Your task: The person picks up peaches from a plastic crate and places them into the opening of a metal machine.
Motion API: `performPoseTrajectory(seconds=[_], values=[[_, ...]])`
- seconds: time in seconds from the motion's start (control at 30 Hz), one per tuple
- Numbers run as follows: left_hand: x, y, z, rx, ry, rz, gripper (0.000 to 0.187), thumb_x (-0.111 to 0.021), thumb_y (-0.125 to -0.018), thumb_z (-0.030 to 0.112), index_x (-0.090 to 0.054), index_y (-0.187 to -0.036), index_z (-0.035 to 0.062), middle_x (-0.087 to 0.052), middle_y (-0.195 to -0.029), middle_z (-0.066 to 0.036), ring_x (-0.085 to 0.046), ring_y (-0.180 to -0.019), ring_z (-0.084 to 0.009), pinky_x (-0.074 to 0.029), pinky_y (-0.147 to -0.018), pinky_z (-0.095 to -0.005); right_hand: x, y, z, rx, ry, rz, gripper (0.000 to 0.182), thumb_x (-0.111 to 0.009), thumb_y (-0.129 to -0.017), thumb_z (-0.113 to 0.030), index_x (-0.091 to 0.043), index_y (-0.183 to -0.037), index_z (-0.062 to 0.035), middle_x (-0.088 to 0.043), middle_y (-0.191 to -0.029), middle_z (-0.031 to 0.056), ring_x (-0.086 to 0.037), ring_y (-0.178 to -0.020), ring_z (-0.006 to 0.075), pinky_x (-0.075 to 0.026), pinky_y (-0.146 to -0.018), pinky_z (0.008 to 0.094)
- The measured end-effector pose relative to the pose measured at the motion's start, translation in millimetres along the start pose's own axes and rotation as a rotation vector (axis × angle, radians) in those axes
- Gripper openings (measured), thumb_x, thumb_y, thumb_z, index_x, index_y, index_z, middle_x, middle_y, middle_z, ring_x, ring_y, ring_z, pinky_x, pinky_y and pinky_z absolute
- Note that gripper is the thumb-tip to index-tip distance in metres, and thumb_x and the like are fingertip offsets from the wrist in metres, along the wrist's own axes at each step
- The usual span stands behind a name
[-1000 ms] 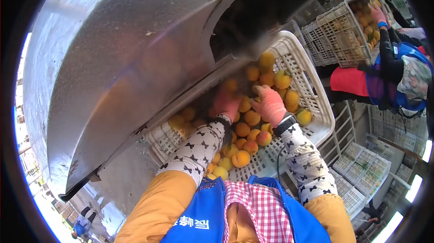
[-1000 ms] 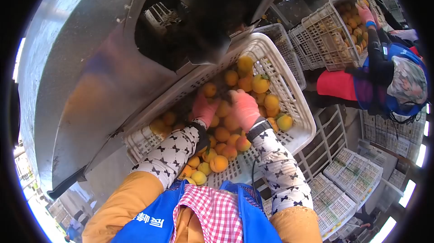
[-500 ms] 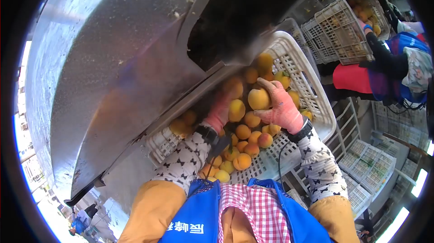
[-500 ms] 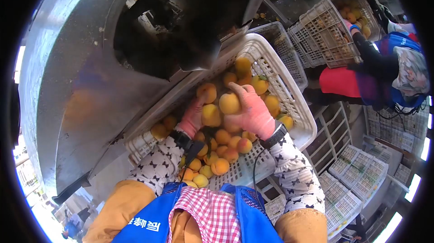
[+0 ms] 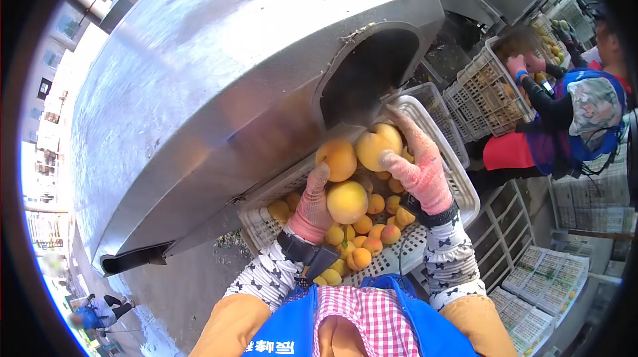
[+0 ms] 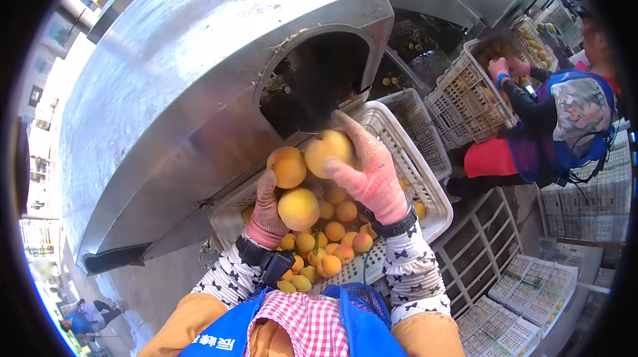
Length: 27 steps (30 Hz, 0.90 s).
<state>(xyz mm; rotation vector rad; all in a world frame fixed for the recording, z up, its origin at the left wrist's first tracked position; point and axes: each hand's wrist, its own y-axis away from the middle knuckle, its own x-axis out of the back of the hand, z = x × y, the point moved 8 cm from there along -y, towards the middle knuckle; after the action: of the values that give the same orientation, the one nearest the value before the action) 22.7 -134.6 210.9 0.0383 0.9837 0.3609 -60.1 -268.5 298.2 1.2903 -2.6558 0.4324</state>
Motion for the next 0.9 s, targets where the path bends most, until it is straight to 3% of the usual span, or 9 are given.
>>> performPoseTrajectory(seconds=[0.1,0.2,0.37,0.5,0.6,0.63,0.7,0.73,0.9], values=[[-0.2,-5.6,7.3,-0.048,0.054,0.109,0.079,-0.063,-0.086,0.066,-0.053,-0.133,0.0038,-0.060,-0.126,-0.015,-0.063,-0.112,-0.0259,-0.054,-0.096,-0.0394,-14.6,-24.0,10.4,0.043,0.007,-0.050,0.077,-0.076,-0.078,-0.030,-0.047,-0.142,0.0025,-0.061,-0.126,0.0231,-0.061,-0.115,0.0322,-0.045,-0.102,0.0388],[-16.5,-12.2,16.8,-0.087,0.137,0.036,0.071,-0.063,-0.090,0.056,-0.050,-0.137,0.0050,-0.059,-0.129,-0.013,-0.062,-0.115,-0.0258,-0.054,-0.096,-0.0396,-14.9,-30.6,-4.7,0.130,0.435,0.065,0.079,-0.080,-0.075,-0.027,-0.046,-0.143,-0.0014,-0.054,-0.129,0.0246,-0.058,-0.117,0.0384,-0.047,-0.100,0.0406],[20.8,-1.4,-5.9,0.006,0.091,0.143,0.058,-0.063,-0.095,0.045,-0.050,-0.138,0.0078,-0.061,-0.127,-0.011,-0.065,-0.108,-0.0254,-0.056,-0.094,-0.0402,-21.4,-57.4,17.8,0.233,0.397,0.083,0.070,-0.078,-0.077,-0.021,-0.049,-0.137,0.0013,-0.057,-0.123,0.0242,-0.060,-0.108,0.0390,-0.049,-0.093,0.0424],[28.9,11.2,5.0,-0.026,-0.095,0.203,0.052,-0.069,-0.092,0.040,-0.056,-0.128,0.0047,-0.067,-0.106,-0.009,-0.067,-0.093,-0.0198,-0.057,-0.081,-0.0332,-35.8,-64.0,19.4,0.216,0.634,0.095,0.062,-0.076,-0.082,-0.025,-0.051,-0.133,0.0009,-0.058,-0.119,0.0270,-0.057,-0.108,0.0456,-0.049,-0.091,0.0473],[23.4,11.7,16.9,-0.092,-0.301,0.211,0.052,-0.070,-0.090,0.043,-0.059,-0.121,0.0038,-0.066,-0.097,-0.006,-0.065,-0.087,-0.0167,-0.055,-0.076,-0.0299,-80.0,-107.0,88.7,0.460,1.187,0.001,0.075,-0.076,-0.081,-0.029,-0.044,-0.143,-0.0041,-0.051,-0.130,0.0281,-0.063,-0.100,0.0424,-0.055,-0.084,0.0459],[23.9,10.2,17.3,-0.090,-0.300,0.214,0.052,-0.070,-0.090,0.043,-0.059,-0.121,0.0038,-0.066,-0.097,-0.006,-0.065,-0.087,-0.0167,-0.055,-0.076,-0.0299,-76.6,-104.1,67.8,0.458,1.186,-0.001,0.075,-0.076,-0.081,-0.029,-0.044,-0.143,-0.0041,-0.051,-0.130,0.0281,-0.063,-0.100,0.0424,-0.055,-0.084,0.0459],[19.9,6.2,18.2,-0.081,-0.278,0.153,0.052,-0.071,-0.089,0.044,-0.058,-0.120,0.0046,-0.065,-0.098,-0.005,-0.064,-0.085,-0.0155,-0.054,-0.075,-0.0294,-27.0,-86.5,-9.1,0.568,0.465,0.302,0.072,-0.079,-0.079,-0.027,-0.049,-0.141,-0.0057,-0.055,-0.127,0.0260,-0.065,-0.099,0.0381,-0.055,-0.085,0.0429],[17.5,3.8,22.0,-0.085,-0.280,0.153,0.052,-0.071,-0.089,0.044,-0.058,-0.120,0.0046,-0.065,-0.098,-0.005,-0.064,-0.085,-0.0155,-0.054,-0.075,-0.0294,-22.7,-74.0,-9.0,0.128,0.059,0.141,0.073,-0.081,-0.076,-0.026,-0.052,-0.140,-0.0050,-0.057,-0.127,0.0235,-0.062,-0.109,0.0361,-0.052,-0.093,0.0401],[-13.9,-6.4,30.4,-0.031,-0.208,-0.006,0.059,-0.071,-0.090,0.045,-0.055,-0.129,0.0044,-0.064,-0.112,-0.006,-0.064,-0.098,-0.0159,-0.053,-0.084,-0.0299,-37.0,-15.1,-17.3,0.174,0.289,-0.288,0.074,-0.079,-0.074,-0.023,-0.052,-0.140,-0.0050,-0.060,-0.127,0.0202,-0.062,-0.112,0.0361,-0.051,-0.096,0.0389]])
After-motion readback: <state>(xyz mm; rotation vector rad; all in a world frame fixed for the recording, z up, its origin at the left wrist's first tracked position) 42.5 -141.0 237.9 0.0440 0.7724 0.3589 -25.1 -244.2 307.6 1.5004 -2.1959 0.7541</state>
